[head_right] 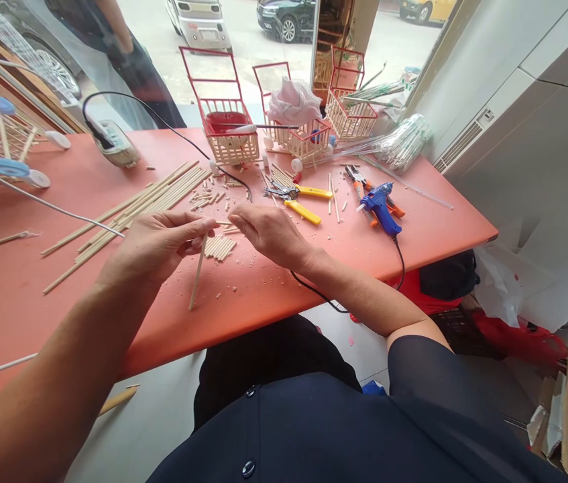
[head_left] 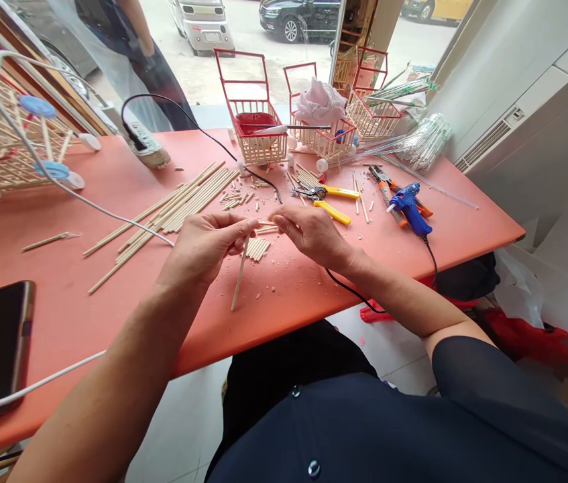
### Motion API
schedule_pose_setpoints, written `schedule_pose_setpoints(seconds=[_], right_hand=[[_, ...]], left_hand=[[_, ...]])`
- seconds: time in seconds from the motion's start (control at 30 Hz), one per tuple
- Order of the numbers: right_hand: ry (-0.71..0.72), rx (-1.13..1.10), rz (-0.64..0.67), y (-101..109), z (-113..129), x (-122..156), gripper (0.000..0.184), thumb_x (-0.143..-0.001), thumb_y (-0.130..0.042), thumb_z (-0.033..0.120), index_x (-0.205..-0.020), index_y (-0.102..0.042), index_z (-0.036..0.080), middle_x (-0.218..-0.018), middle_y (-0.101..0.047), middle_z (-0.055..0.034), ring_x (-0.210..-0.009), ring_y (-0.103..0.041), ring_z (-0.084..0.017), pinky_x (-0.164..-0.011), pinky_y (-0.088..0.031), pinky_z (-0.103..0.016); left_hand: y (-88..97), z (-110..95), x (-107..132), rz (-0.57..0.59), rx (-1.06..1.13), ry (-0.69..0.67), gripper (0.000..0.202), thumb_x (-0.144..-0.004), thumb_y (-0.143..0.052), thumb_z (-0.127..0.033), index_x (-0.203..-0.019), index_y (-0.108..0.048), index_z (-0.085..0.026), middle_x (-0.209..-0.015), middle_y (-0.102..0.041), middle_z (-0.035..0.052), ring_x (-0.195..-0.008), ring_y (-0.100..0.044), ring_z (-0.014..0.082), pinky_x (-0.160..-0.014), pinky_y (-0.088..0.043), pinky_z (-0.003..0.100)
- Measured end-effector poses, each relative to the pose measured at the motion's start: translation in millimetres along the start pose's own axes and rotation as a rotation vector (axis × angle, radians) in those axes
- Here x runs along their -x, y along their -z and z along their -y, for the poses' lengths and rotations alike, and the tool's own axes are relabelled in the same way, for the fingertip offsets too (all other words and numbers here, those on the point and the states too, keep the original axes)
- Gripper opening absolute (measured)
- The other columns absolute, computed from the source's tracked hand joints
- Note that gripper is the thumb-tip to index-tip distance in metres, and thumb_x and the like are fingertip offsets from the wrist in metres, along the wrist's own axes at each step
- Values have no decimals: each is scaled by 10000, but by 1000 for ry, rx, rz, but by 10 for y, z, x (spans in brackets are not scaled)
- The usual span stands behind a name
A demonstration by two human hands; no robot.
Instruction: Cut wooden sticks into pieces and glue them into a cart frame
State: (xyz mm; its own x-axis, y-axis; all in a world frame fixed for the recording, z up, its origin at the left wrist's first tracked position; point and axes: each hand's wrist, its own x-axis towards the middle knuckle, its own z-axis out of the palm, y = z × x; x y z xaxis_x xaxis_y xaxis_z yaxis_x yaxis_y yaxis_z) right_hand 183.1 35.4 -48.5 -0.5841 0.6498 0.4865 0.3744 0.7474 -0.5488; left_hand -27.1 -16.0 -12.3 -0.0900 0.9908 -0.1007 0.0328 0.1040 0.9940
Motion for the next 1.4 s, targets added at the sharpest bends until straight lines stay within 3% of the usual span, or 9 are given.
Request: schedule_pose_setpoints(seconds=[0.13, 0.37, 0.83, 0.97, 1.17, 1.4], right_hand=[[12, 18, -9, -10, -24, 12, 440, -1219, -489, 503, -1115, -747, 163, -1086, -804, -116, -973, -674, -215, -918, -466, -326], [0, -36, 20, -43, -25, 27, 319, -1201, -525, 336, -1010, -725, 177, -871, -756, -30, -777, -628, -156, -786, -437, -286], [-74, -12, 50, -20, 54, 38, 233, -1132, -611, 227, -922, -701, 183, -821, -726, -11, -763, -611, -141, -772, -417, -269], [-60, -12, 65, 17, 32, -4, 317, -1189, -571, 351, -997, -745, 169, -859, -757, -34, -790, -641, -155, -798, -442, -285], [-74, -45, -180, 255, 21, -53, 598, -1243, -379, 623, -1142, -762, 175, -940, -764, -57, -864, -704, -153, -855, -526, -303], [-158, -53, -486, 549, -84, -90, 560, -1210, -427, 679, -1167, -774, 241, -938, -730, -56, -818, -695, -186, -822, -618, -366]], left_hand=[[-3, -2, 9, -9, 17, -2, 236, -585, -922, -355, -600, -766, -179, -551, -590, 20, -514, -432, 94, -538, -324, 280], [-32, 42, 0, -5, 5, -10, 246, -592, -897, -386, -600, -747, -190, -542, -583, 18, -505, -433, 105, -526, -331, 294], [-62, 49, 5, 22, 37, -24, 243, -606, -901, -339, -532, -724, -190, -494, -556, 12, -493, -442, 106, -516, -352, 280], [-41, 66, -11, 11, 60, -13, 223, -612, -912, -326, -565, -750, -180, -514, -583, 19, -495, -463, 106, -516, -369, 279], [44, -8, -46, -80, 183, -8, 156, -675, -912, -162, -606, -773, -150, -531, -611, 14, -481, -467, 77, -485, -329, 225], [102, -127, -76, -212, 346, 58, 272, -856, -768, 58, -638, -780, -103, -535, -635, 32, -479, -494, 63, -479, -365, 180]])
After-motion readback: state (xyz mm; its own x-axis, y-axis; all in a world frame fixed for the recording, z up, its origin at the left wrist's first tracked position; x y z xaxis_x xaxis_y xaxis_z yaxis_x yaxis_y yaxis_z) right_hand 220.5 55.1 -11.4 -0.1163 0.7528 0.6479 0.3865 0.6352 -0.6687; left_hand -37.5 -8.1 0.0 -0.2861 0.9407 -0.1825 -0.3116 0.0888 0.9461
